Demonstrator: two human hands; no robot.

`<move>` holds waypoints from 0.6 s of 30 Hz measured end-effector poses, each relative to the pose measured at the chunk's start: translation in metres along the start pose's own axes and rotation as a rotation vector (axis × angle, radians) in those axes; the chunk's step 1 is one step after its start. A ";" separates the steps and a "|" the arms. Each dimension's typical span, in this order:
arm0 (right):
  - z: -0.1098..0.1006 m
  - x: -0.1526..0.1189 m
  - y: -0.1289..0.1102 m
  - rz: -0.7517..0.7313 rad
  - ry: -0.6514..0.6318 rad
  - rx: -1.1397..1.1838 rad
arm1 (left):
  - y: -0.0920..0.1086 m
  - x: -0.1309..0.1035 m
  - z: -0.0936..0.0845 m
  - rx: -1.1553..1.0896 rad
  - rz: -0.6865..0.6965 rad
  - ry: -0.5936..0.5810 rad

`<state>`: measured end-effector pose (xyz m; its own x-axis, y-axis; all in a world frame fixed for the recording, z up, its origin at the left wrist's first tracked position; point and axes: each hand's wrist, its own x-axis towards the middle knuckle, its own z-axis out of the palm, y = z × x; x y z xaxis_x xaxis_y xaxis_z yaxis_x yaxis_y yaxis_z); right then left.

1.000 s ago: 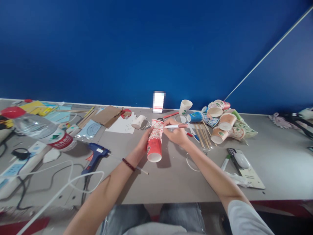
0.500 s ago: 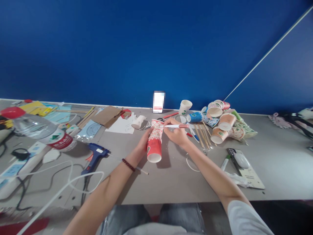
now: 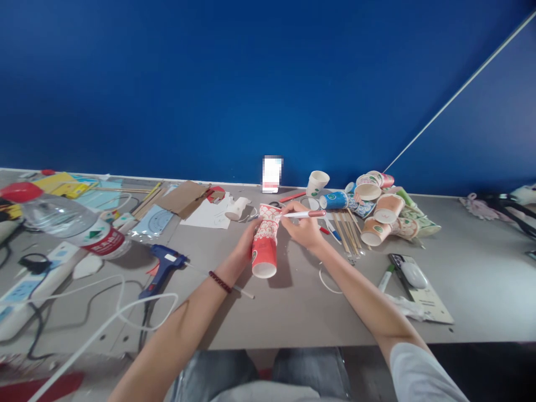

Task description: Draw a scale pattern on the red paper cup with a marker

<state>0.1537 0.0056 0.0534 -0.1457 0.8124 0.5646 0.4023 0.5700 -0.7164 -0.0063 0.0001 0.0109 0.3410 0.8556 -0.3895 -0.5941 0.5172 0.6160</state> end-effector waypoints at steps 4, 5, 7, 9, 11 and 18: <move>0.000 0.000 -0.001 -0.016 0.012 -0.033 | -0.001 0.001 -0.001 -0.006 -0.002 -0.008; 0.000 0.000 -0.001 -0.022 0.014 -0.043 | -0.001 0.001 -0.002 -0.006 -0.008 -0.010; 0.000 0.000 -0.001 -0.033 0.015 -0.057 | -0.001 0.002 -0.002 -0.004 -0.018 -0.019; 0.001 -0.001 -0.001 -0.044 0.013 -0.058 | -0.001 0.002 -0.002 -0.007 -0.021 -0.022; 0.002 -0.002 -0.001 -0.055 0.002 -0.054 | 0.000 0.002 -0.001 -0.014 -0.031 -0.020; 0.003 -0.004 0.001 -0.048 -0.023 -0.041 | -0.001 0.004 -0.004 -0.042 -0.016 -0.032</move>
<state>0.1515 0.0036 0.0492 -0.1866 0.7869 0.5882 0.4309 0.6036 -0.6708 -0.0071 0.0027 0.0061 0.3737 0.8477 -0.3764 -0.6184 0.5302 0.5801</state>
